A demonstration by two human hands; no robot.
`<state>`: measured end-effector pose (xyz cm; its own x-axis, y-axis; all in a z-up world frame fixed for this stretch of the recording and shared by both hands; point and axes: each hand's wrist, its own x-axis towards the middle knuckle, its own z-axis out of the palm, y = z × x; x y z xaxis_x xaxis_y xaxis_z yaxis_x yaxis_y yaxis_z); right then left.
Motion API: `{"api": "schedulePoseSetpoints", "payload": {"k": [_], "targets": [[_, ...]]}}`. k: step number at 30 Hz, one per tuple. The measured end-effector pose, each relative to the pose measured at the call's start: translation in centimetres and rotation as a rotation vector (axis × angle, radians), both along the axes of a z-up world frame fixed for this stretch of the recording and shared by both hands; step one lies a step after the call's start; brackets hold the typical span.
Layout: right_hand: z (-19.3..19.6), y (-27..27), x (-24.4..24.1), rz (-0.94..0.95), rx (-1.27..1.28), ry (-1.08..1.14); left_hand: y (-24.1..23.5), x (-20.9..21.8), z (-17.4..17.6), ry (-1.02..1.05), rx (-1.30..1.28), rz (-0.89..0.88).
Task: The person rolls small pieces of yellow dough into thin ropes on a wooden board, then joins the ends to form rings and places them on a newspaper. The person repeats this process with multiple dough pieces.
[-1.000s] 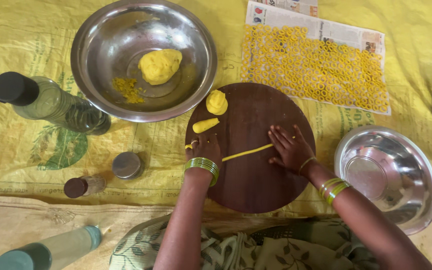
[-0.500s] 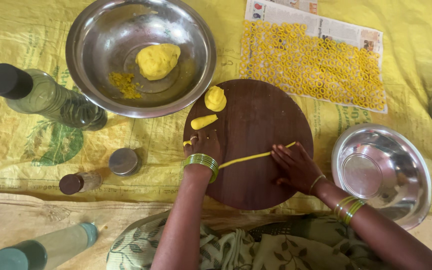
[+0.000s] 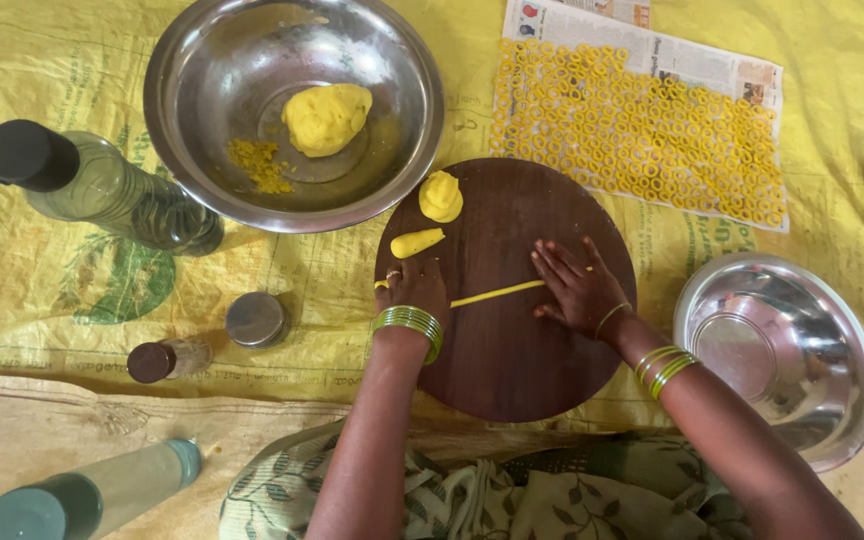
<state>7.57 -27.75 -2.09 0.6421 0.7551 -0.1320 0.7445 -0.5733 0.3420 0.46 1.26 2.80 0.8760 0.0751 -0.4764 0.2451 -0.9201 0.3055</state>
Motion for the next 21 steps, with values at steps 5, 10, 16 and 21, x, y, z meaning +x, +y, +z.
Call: {"api": "schedulePoseSetpoints", "payload": {"k": [5,10,16,21], "targets": [[0.3,-0.2,-0.8,0.047,0.008,0.060,0.2,-0.1,0.2,-0.060,-0.006,0.017],[1.2,-1.9,-5.3,-0.005,-0.237,0.209,-0.2,0.0,-0.5,-0.042,0.003,0.018],[1.8,-3.0,-7.3,0.053,-0.010,0.251,-0.5,-0.1,-0.6,-0.075,-0.003,0.020],[0.4,-1.2,-4.0,0.069,-0.043,0.176,0.0,-0.3,0.2,-0.034,-0.032,0.018]]}}
